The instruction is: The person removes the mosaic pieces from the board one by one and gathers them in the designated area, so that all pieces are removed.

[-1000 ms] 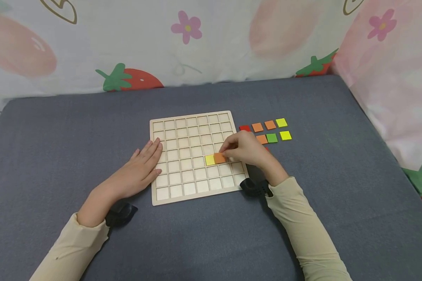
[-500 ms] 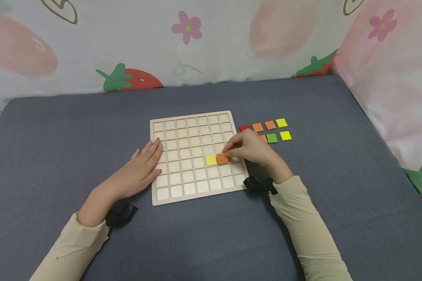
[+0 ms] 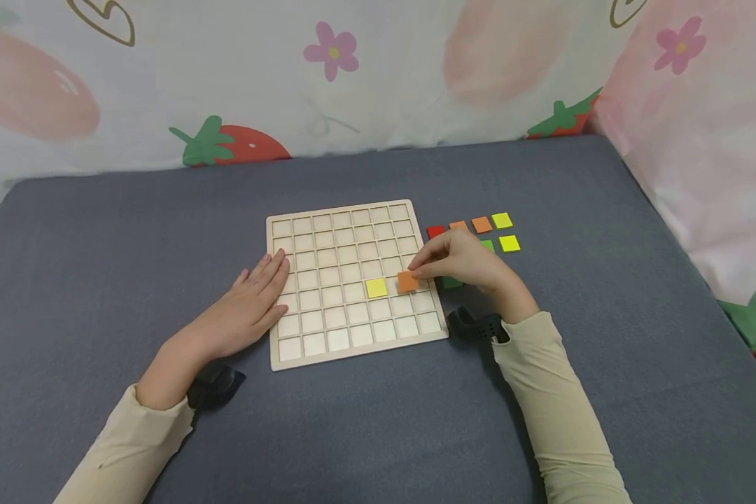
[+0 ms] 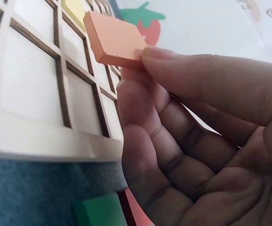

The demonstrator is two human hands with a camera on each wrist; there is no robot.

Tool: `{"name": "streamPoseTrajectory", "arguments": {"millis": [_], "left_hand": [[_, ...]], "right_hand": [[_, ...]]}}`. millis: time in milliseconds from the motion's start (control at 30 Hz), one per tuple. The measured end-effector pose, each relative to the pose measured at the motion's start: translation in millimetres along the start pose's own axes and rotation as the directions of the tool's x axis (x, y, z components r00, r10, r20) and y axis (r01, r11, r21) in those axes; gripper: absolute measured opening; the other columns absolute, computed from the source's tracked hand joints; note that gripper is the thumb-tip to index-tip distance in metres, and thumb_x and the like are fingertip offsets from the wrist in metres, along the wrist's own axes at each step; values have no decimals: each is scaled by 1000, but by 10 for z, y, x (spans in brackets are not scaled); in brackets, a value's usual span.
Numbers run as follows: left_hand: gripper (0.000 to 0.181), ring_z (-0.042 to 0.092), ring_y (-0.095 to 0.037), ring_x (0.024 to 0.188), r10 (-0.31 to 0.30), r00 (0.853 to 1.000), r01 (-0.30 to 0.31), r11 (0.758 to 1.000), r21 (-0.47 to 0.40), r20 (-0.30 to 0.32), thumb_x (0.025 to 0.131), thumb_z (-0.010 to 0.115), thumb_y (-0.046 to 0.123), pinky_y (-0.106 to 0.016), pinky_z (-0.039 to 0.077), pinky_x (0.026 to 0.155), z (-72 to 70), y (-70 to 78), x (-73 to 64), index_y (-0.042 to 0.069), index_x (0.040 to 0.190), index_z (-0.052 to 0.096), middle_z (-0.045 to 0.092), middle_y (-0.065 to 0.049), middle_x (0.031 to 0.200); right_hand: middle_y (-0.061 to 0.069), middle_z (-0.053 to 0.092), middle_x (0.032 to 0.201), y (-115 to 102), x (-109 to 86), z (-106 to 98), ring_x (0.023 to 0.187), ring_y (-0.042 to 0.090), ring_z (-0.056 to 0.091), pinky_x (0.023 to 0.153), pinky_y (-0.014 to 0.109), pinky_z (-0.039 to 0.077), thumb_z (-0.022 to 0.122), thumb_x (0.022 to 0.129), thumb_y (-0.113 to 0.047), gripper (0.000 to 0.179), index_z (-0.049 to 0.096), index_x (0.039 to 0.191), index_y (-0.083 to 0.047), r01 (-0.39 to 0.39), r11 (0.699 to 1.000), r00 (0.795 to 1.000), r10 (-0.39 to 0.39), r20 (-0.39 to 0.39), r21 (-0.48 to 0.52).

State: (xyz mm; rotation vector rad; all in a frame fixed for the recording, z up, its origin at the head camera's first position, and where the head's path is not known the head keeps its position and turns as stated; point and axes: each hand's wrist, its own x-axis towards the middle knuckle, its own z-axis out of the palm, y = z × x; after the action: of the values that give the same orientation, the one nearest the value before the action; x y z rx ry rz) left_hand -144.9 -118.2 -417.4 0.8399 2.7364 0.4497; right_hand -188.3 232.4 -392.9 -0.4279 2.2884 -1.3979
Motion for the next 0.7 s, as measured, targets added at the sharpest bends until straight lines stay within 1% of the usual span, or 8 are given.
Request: {"name": "streamPoseTrajectory", "arguments": {"millis": [67,200,300,467,700], "left_hand": [[65,-3,-29,143,-1,1000,1,1000,-1,0,101,41,26,-52,6,112,2,-2,0,-2,150,8,-2,-15,157],[65,-3,-29,143,0,1000,0,1000,1,-1,102,41,26,-52,7,112,4,-4,1,-2,150,8,-1,-15,157],[65,-3,-29,143,1,1000,-1,1000,0,-1,102,41,26,-52,7,112,3,-4,1,-2,150,8,-2,-15,157],[65,-3,-29,143,1,1000,-1,1000,-2,1,102,41,26,-53,6,112,0,-2,3,-2,150,7,-2,-15,157],[65,-3,-29,143,6,1000,-6,1000,-3,-5,102,41,25,-53,6,112,10,-8,6,-2,150,8,-1,-16,157]], "right_hand": [[10,70,90,4,-8,-21,80,15,64,74,30,52,70,83,-3,16,71,96,8,-1,1000,1000,1,-3,-9],[9,70,88,24,-16,-57,80,17,64,75,31,52,70,83,-3,16,71,95,8,15,1000,1000,-15,-1,-10],[7,70,85,44,-25,-86,80,17,64,75,31,52,69,84,-2,16,70,96,9,14,1000,1000,-14,8,8],[3,71,89,71,-50,-145,82,15,65,76,31,53,69,84,-3,18,69,97,9,5,1000,1000,-5,14,11],[3,70,89,88,-100,-228,82,16,64,75,31,53,69,85,-3,15,70,95,8,5,1000,1000,-5,17,0]]}}
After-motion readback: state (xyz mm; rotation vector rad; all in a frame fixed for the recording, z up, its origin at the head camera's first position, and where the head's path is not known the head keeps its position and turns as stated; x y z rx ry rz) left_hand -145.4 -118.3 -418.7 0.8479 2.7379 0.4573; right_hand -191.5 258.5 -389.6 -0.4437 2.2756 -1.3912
